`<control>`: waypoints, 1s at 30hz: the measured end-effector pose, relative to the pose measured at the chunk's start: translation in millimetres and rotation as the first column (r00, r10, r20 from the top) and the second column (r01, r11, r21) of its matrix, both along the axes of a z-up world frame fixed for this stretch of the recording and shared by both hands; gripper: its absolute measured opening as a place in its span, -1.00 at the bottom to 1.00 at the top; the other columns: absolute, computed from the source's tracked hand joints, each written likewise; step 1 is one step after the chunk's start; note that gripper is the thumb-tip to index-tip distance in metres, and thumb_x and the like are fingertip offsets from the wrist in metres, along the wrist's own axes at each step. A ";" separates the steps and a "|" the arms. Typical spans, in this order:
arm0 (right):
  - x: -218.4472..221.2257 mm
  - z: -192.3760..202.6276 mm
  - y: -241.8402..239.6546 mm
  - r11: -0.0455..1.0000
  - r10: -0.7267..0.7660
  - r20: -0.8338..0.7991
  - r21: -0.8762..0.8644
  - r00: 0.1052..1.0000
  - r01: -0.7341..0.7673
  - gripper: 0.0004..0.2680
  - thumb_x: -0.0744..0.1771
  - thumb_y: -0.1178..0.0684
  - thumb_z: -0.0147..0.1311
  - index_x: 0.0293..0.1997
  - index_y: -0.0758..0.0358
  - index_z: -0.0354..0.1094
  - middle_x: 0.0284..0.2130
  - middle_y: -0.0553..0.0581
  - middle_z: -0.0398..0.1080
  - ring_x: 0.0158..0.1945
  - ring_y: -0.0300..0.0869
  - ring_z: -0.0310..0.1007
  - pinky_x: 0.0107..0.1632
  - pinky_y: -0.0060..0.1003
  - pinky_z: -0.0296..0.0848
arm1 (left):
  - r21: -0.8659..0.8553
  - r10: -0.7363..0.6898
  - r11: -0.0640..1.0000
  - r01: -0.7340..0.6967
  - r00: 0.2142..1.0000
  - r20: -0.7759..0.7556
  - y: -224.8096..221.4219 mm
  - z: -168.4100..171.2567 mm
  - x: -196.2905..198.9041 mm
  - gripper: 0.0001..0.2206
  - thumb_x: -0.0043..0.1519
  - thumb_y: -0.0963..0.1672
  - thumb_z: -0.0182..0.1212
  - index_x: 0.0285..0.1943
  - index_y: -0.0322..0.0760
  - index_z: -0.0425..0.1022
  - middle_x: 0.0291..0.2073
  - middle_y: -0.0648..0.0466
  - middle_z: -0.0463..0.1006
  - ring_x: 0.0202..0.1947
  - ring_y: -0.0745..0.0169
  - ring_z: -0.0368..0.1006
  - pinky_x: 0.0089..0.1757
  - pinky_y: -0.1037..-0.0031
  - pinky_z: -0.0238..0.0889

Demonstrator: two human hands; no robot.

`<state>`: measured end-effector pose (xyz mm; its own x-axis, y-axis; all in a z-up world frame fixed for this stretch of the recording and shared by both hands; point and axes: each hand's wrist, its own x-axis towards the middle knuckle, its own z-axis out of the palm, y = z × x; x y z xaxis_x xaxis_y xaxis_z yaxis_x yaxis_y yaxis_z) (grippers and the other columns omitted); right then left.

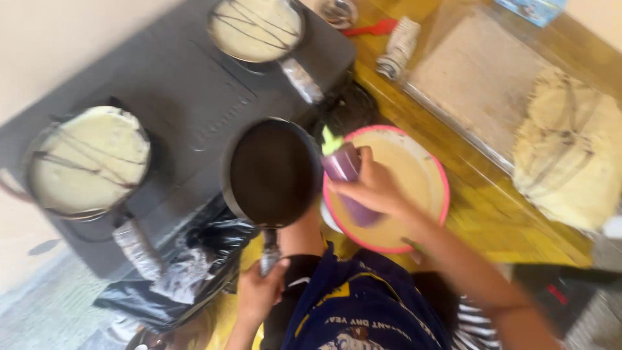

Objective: Cooking multiple crepe layers by pouring batter into pans, spreading it, and stacking the finished layers.

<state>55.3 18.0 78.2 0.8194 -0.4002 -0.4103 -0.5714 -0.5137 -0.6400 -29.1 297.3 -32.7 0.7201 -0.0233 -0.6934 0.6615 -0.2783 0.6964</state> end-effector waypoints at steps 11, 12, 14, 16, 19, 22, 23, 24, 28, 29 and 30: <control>-91.2 58.0 -95.4 0.509 0.118 -0.768 -0.497 0.629 -0.702 -0.42 0.32 -0.47 0.03 0.34 0.12 0.08 -0.43 0.01 0.51 -0.27 -0.04 0.55 -0.30 -0.22 0.43 | -0.303 -0.610 0.771 0.560 0.786 -0.098 -121.3 -19.6 -27.2 -0.63 0.26 0.02 0.33 -0.48 -0.24 0.37 -0.72 0.06 0.44 -0.77 0.31 0.28 -0.61 0.53 0.21; -100.0 73.2 -86.2 0.622 0.129 -0.798 -0.397 0.589 -0.675 -0.55 0.29 -0.39 0.11 0.18 0.00 0.22 -0.36 -0.02 0.52 -0.24 -0.14 0.55 -0.19 -0.30 0.46 | -0.310 -0.613 0.768 0.561 0.784 -0.098 -125.5 -22.0 -28.1 -0.60 0.25 0.03 0.35 -0.52 -0.24 0.35 -0.73 0.04 0.44 -0.79 0.30 0.29 -0.63 0.53 0.20; -115.3 85.5 -80.8 0.723 0.157 -0.824 -0.280 0.545 -0.632 -0.68 0.27 -0.32 0.19 0.02 -0.12 0.36 -0.30 -0.05 0.53 -0.20 -0.24 0.55 -0.08 -0.37 0.49 | -0.312 -0.614 0.768 0.560 0.782 -0.106 -130.3 -20.5 -27.3 -0.57 0.24 0.04 0.36 -0.55 -0.24 0.33 -0.74 0.03 0.44 -0.80 0.29 0.29 -0.64 0.52 0.19; -132.4 80.2 -88.6 0.696 0.170 -0.839 -0.269 0.517 -0.666 -0.62 0.24 -0.42 0.15 0.13 -0.34 0.33 -0.26 -0.11 0.57 -0.15 -0.20 0.57 -0.03 -0.30 0.48 | -0.318 -0.587 0.791 0.523 0.795 -0.154 -133.3 -13.9 -24.5 -0.60 0.24 0.02 0.39 -0.48 -0.25 0.34 -0.73 0.02 0.44 -0.77 0.27 0.27 -0.62 0.49 0.18; -130.8 75.2 -123.0 0.656 0.018 -0.708 -0.525 0.706 -0.542 -0.38 0.23 -0.43 0.06 0.38 0.06 0.22 -0.07 0.25 0.60 0.07 0.15 0.61 0.07 0.04 0.51 | -0.341 -0.618 0.759 0.555 0.779 -0.109 -136.2 -23.7 -17.8 -0.64 0.25 0.00 0.38 -0.43 -0.36 0.50 -0.73 0.01 0.50 -0.79 0.32 0.38 -0.68 0.55 0.32; -157.2 65.6 -117.6 0.664 0.111 -0.798 -0.384 0.592 -0.642 -0.52 0.18 -0.32 0.07 0.15 0.05 0.46 -0.14 0.22 0.61 0.05 0.13 0.60 0.11 0.09 0.49 | -0.391 -0.585 0.771 0.503 0.802 -0.120 -131.8 -30.1 -20.5 -0.67 0.24 -0.02 0.40 -0.35 -0.40 0.50 -0.75 -0.01 0.47 -0.81 0.30 0.36 -0.69 0.56 0.33; -156.1 69.8 -114.9 0.661 0.116 -0.797 -0.383 0.592 -0.645 -0.52 0.18 -0.32 0.07 0.15 0.05 0.46 -0.14 0.22 0.61 0.05 0.13 0.60 0.11 0.09 0.49 | -0.389 -0.581 0.774 0.500 0.805 -0.120 -128.4 -23.7 -17.4 -0.67 0.24 -0.02 0.40 -0.35 -0.40 0.50 -0.75 -0.01 0.47 -0.81 0.30 0.36 -0.69 0.56 0.33; -155.0 73.7 -112.1 0.733 0.095 -0.756 -0.388 0.648 -0.559 -0.42 0.18 -0.43 0.07 0.25 0.04 0.35 -0.08 0.30 0.59 0.09 0.19 0.57 0.17 0.12 0.46 | -0.411 -0.543 0.791 0.454 0.830 -0.127 -124.8 -17.6 -14.3 -0.67 0.24 -0.03 0.40 -0.34 -0.43 0.49 -0.75 -0.03 0.46 -0.81 0.27 0.35 -0.69 0.53 0.31; -116.7 82.4 -113.4 0.934 -0.043 -0.264 -0.354 0.964 -0.056 -0.19 0.14 -0.52 0.21 0.40 0.30 0.17 0.11 0.55 0.42 0.24 0.41 0.35 0.31 0.21 0.26 | -0.364 -0.333 0.891 0.271 0.936 -0.116 -93.0 -11.6 1.5 -0.64 0.16 -0.02 0.46 -0.31 -0.49 0.53 -0.71 -0.12 0.47 -0.75 0.20 0.41 -0.63 0.44 0.44; -100.2 44.1 -117.0 0.932 -0.062 -0.259 -0.360 0.964 -0.037 -0.19 0.14 -0.52 0.21 0.40 0.30 0.17 0.11 0.55 0.42 0.24 0.41 0.35 0.31 0.21 0.26 | -0.368 -0.351 0.884 0.290 0.930 -0.110 -77.7 5.8 9.3 -0.64 0.16 -0.02 0.46 -0.31 -0.49 0.53 -0.71 -0.12 0.47 -0.75 0.20 0.41 -0.63 0.44 0.44; -83.8 6.5 -123.9 0.975 0.067 0.109 -0.219 0.992 -0.042 -0.37 0.10 -0.36 0.35 0.15 0.25 0.35 -0.11 0.39 0.48 0.07 0.23 0.47 0.10 0.07 0.36 | -0.208 -0.213 0.961 0.184 0.969 -0.126 -64.5 23.5 17.2 -0.61 0.11 -0.04 0.50 -0.29 -0.58 0.53 -0.68 -0.27 0.51 -0.68 0.00 0.50 -0.56 0.26 0.50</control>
